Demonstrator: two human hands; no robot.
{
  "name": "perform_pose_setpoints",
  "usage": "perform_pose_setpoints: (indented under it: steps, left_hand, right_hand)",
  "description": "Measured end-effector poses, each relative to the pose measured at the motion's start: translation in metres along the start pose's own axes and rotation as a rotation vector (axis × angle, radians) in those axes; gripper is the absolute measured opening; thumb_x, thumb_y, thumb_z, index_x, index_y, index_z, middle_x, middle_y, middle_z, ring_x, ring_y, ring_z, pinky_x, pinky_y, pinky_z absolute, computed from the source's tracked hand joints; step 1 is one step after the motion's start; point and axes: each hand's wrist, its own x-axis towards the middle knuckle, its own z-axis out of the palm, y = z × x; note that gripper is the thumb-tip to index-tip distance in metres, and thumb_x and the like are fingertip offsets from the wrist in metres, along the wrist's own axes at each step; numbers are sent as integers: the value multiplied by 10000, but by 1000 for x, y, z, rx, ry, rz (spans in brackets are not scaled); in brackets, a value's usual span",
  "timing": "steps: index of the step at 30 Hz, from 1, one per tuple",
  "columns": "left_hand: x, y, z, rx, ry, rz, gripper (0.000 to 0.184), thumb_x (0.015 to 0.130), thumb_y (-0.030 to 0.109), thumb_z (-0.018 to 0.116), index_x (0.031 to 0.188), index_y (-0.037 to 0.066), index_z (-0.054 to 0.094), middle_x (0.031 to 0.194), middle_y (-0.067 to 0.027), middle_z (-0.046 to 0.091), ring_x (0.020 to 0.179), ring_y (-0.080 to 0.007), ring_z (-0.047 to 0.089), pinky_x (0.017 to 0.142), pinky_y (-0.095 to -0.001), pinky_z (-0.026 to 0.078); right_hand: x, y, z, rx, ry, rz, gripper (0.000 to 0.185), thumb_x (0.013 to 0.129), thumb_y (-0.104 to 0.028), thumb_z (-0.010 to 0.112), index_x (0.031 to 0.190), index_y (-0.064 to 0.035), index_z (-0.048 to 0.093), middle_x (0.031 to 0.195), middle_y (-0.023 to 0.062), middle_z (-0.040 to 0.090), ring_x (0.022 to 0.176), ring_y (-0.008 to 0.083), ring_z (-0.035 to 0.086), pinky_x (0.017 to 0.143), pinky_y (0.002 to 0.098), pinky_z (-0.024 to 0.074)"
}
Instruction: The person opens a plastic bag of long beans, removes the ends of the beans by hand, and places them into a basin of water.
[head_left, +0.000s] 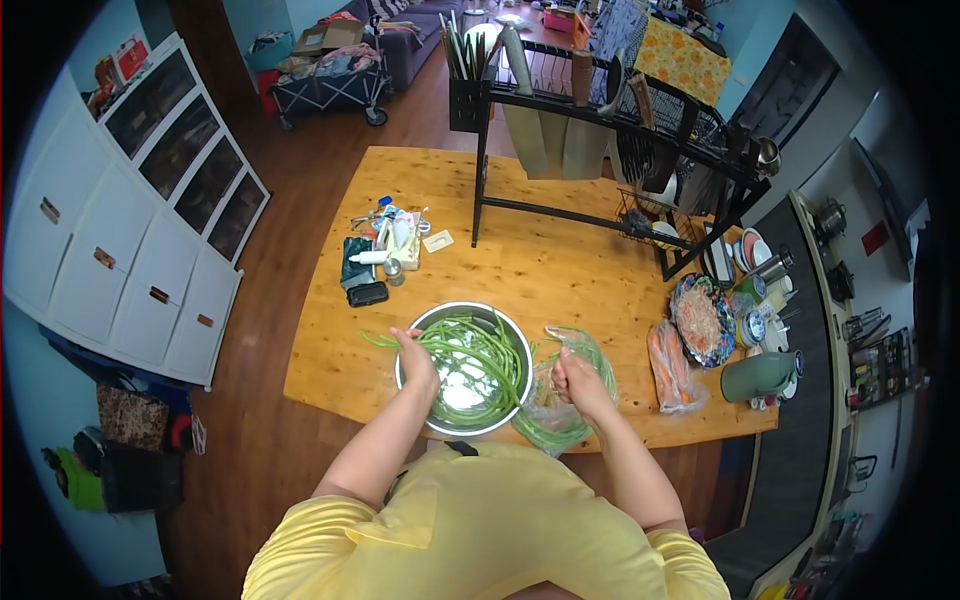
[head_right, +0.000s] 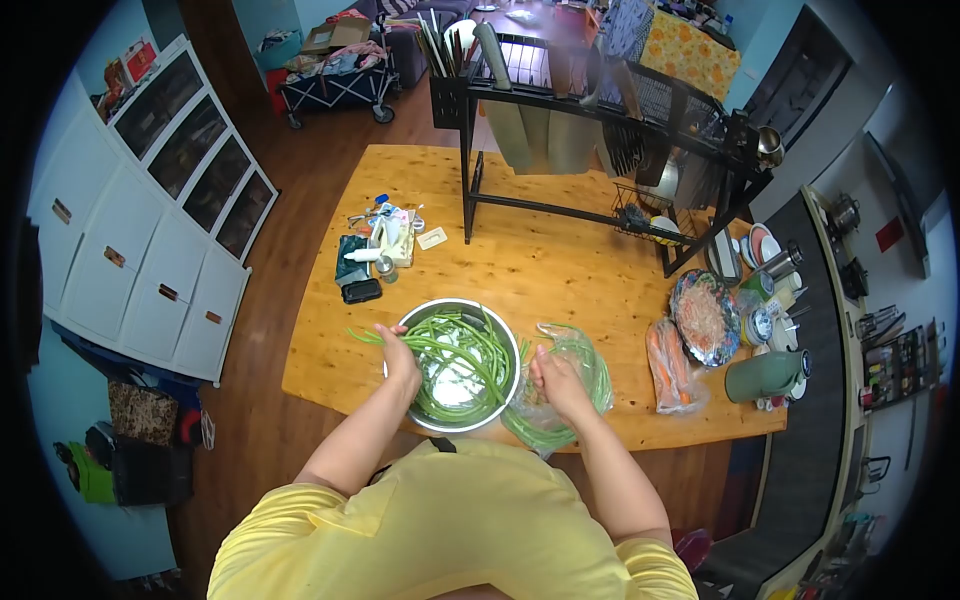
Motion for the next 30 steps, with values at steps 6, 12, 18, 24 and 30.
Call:
perform_pose_setpoints:
  steps: [6,12,18,24,30]
  left_hand:
    - [34,-47,-23,-304,-93,-335,431,1039,457,527,1171,46,512,1066,-146,530,929,-238,612,814,-311,622]
    - [64,-66,-32,-381,-164,-404,811,979,480,630,1504,-24,271,1460,-250,366,1337,-323,472,1047,-346,500]
    - [-24,-31,-16,-2,-280,-445,721,1047,405,558,1595,94,207,1598,-204,269,1386,-248,418,1144,-345,322]
    - [-70,-71,-7,1069,-1098,583,385,941,157,658,1311,84,583,1194,-91,664,1107,-240,629,999,-418,477]
    - [-94,-102,3,1584,-1326,1232,456,879,217,694,1317,109,629,1324,-96,626,1411,-291,423,1206,-515,253]
  right_hand:
    - [8,12,7,-196,49,-40,466,1091,-434,440,778,-110,557,630,-54,425,560,62,374,514,234,311]
    - [36,41,-37,-282,215,-144,412,1097,-412,422,810,-138,533,635,-62,430,507,56,357,473,221,282]
    - [48,51,-69,-76,147,113,295,1089,-330,459,895,-124,543,696,-59,466,579,47,419,507,206,344]
    - [108,98,-72,-861,8,-294,188,1019,-236,543,965,-80,634,925,111,666,777,244,651,693,364,524]
    - [108,141,-85,-1435,-340,5,293,995,-232,497,1084,-18,676,1125,226,697,1033,394,674,910,464,522]
